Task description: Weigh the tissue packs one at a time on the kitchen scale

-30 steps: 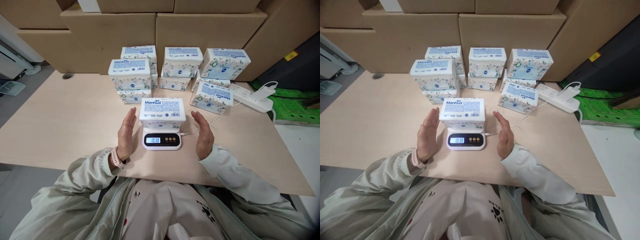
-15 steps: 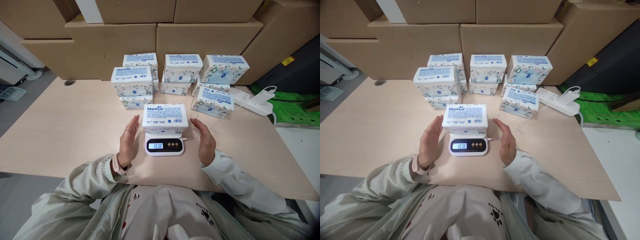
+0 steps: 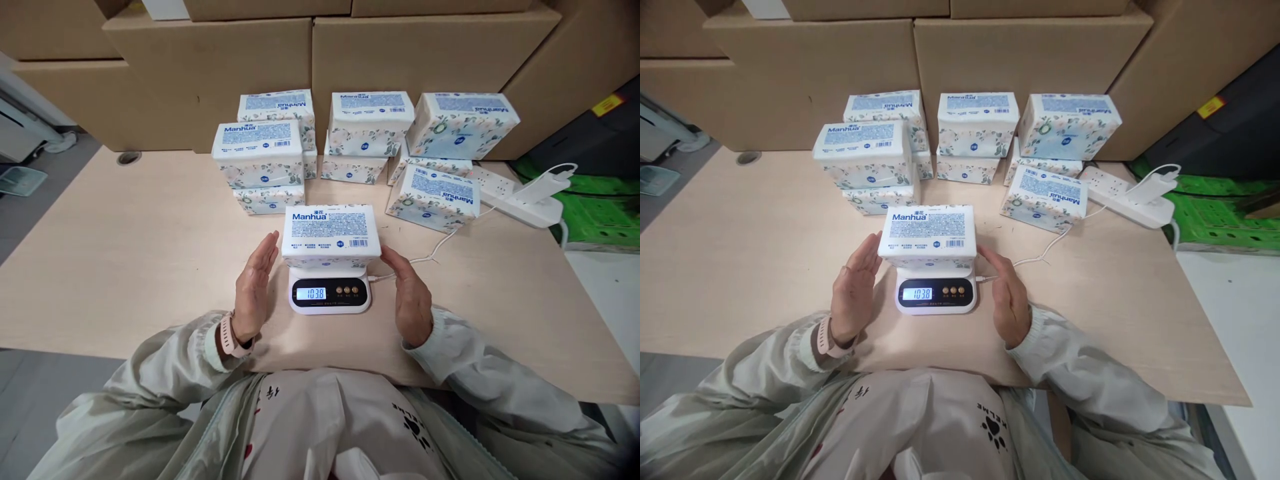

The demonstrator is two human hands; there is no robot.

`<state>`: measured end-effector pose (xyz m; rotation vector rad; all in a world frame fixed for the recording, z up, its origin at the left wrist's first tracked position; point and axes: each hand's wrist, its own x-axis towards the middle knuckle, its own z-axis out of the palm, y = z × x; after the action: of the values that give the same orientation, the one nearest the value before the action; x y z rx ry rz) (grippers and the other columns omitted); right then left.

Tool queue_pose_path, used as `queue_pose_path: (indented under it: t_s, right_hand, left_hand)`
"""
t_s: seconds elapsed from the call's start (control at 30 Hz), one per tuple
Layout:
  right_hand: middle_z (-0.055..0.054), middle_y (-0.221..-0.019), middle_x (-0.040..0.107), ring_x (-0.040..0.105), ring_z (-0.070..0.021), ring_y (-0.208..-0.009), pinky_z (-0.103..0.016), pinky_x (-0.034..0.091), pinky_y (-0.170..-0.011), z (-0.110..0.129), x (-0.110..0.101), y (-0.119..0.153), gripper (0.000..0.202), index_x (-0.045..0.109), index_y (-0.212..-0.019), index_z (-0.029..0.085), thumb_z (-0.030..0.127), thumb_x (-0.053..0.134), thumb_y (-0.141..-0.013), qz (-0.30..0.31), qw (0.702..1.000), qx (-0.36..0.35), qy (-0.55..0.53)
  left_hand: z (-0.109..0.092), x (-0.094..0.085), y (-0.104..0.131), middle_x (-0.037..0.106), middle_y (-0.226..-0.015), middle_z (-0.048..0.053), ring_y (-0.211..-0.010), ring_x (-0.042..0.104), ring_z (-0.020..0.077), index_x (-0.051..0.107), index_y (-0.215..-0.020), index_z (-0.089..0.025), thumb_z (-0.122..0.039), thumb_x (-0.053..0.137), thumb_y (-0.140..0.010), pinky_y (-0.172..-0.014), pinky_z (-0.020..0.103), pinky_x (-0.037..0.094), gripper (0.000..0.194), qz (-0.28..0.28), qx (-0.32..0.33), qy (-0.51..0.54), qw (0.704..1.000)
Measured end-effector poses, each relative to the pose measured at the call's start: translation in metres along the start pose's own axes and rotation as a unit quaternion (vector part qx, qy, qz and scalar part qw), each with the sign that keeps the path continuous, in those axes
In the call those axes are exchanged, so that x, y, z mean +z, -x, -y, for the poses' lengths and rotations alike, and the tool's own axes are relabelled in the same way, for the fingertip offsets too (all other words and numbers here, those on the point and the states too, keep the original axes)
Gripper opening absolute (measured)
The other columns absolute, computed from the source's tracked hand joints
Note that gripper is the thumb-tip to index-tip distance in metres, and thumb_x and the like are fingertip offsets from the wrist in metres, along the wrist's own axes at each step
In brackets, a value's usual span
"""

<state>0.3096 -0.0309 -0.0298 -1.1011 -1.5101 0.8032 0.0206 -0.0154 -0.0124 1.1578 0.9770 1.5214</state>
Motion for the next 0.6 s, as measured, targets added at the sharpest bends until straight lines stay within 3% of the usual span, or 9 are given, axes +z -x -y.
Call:
queue_pose_path:
  t_s: [0.2,0.43,0.6]
  right_hand:
    - [-0.001,-0.166,0.060,0.058,-0.0280,-0.153,-0.052,0.047,-0.130,0.007,0.008,-0.012,0.051,0.051,-0.164,0.037,0.045,0.047,-0.114,-0.007,0.999,-0.007,-0.034]
    - [-0.005,-0.159,0.064,0.062,-0.0311,-0.144,-0.058,0.053,-0.122,0.018,0.014,-0.024,0.052,0.053,-0.161,0.039,0.053,0.049,-0.112,0.004,1.000,0.006,0.002]
    - [-0.009,-0.158,0.064,0.063,-0.0301,-0.144,-0.054,0.055,-0.120,0.020,0.018,-0.055,0.053,0.057,-0.155,0.033,0.059,0.051,-0.109,-0.029,0.999,-0.010,-0.014]
  left_hand:
    - [-0.002,0.001,-0.005,0.062,-0.161,0.004,-0.154,0.057,0.0271,0.069,-0.150,-0.034,-0.056,0.053,-0.110,-0.130,0.046,0.047,0.048,0.006,0.042,-0.040,0.998]
    - [-0.012,0.007,-0.019,0.066,-0.157,0.003,-0.141,0.066,0.0237,0.063,-0.156,-0.040,-0.043,0.057,-0.111,-0.114,0.039,0.058,0.045,0.050,0.093,-0.127,0.986]
    - [-0.015,0.023,-0.056,0.064,-0.159,0.006,-0.150,0.060,0.0298,0.068,-0.151,-0.033,-0.050,0.059,-0.110,-0.127,0.052,0.049,0.046,0.089,0.128,-0.203,0.967]
